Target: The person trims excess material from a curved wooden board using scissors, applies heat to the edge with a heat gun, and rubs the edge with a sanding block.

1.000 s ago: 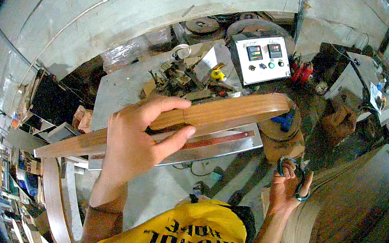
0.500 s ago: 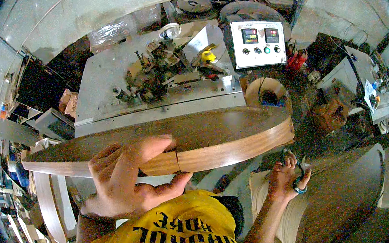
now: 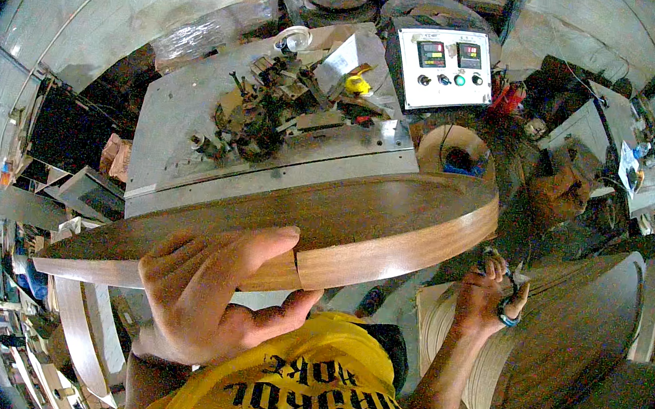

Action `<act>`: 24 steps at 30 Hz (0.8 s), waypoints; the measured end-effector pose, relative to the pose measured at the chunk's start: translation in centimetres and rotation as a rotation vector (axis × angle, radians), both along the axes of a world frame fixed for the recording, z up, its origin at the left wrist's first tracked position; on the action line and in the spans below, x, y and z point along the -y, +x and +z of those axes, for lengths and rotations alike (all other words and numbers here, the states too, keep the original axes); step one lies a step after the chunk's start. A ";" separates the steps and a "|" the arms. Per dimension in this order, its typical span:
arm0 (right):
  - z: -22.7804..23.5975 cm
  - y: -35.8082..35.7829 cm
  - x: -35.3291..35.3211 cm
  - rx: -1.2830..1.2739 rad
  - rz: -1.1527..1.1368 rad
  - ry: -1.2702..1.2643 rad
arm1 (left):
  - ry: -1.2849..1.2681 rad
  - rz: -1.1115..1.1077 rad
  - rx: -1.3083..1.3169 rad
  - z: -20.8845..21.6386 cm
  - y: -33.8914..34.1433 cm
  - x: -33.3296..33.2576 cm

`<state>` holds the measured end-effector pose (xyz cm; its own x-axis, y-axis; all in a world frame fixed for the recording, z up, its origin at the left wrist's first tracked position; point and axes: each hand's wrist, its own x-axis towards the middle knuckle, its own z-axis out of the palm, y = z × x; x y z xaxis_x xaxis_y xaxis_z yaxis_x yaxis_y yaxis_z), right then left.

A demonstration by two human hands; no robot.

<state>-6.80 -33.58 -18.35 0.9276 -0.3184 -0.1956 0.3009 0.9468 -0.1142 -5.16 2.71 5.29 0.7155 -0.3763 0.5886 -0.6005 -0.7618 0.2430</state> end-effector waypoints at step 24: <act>12.3 -1.1 -8.2 0.110 0.154 -0.500 | -0.132 0.075 -0.149 1.5 5.7 -1.4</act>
<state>-7.88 -25.39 -6.10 0.9773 -0.2065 0.0467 0.1987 0.8189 -0.5384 0.54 4.07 6.80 0.8214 -0.2453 0.5149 -0.4933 -0.7587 0.4254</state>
